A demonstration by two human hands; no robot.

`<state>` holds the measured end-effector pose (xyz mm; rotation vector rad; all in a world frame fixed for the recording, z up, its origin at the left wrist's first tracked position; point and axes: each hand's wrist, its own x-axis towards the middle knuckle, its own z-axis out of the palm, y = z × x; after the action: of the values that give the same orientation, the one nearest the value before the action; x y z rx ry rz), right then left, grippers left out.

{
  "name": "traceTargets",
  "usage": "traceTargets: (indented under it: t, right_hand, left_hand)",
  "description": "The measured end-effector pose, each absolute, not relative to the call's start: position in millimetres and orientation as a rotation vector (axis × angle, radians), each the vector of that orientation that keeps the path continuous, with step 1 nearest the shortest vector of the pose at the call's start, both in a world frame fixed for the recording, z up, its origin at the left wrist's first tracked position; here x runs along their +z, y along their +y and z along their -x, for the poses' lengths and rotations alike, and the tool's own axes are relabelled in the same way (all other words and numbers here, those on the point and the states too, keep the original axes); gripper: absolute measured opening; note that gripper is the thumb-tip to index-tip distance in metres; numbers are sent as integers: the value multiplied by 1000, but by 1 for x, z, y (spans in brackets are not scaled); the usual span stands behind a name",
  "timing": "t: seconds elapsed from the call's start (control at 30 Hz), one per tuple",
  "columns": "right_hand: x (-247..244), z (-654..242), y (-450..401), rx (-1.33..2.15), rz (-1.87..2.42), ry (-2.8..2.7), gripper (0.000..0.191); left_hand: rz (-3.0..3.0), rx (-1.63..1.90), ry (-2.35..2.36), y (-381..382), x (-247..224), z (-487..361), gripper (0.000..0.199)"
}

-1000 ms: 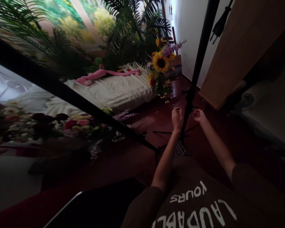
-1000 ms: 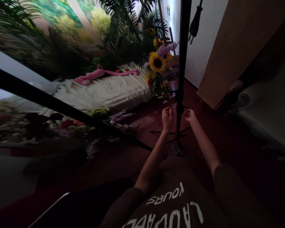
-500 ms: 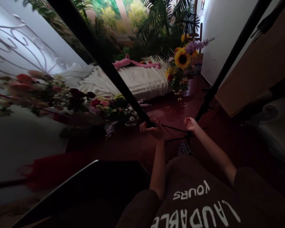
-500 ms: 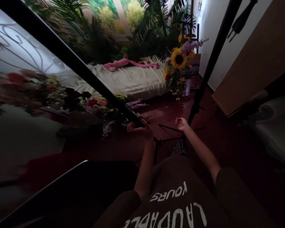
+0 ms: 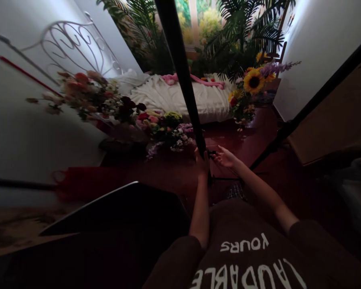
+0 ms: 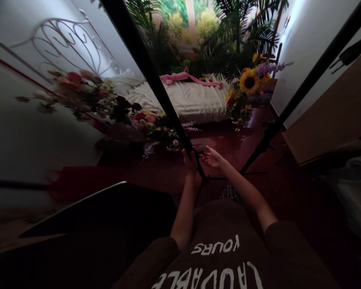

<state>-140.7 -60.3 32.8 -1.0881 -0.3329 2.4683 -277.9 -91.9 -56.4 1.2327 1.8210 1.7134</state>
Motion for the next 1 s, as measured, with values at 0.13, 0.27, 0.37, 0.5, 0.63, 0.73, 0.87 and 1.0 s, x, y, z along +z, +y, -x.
traceTargets:
  t: [0.13,0.27,0.37,0.5,0.63,0.73,0.87,1.0]
  right_hand:
    - [35,148,-56,2439,1273,-589,32]
    - [25,148,-56,2447,1302,-670,36]
    - [17,147,-53,2285,1263,-774,18]
    - [17,146,-49,1940,1217,-1231,15]
    - [20,148,-50,1290,1030,-1835,6]
    - [19,151,-58,1096,955,-1972,10]
    - [17,148,-73,1103,967,-1870,27]
    - [16,140,-81,1125,996,-1790,34]
  left_hand:
    - [-1248,1690,1832,-88,-54,282,56]
    - [-1245,1731,1884,-85,-60,283,60]
    - [-1279,1746,1896,-83,-64,283,61]
    - [-1313,1747,1877,-83,-64,283,57]
    - [-1321,1748,1863,-86,-56,284,53]
    - [-1341,1781,1851,-89,-46,285,50]
    - [-1321,1834,1855,-89,-33,283,48]
    - [-1245,1862,1806,-88,-20,279,45]
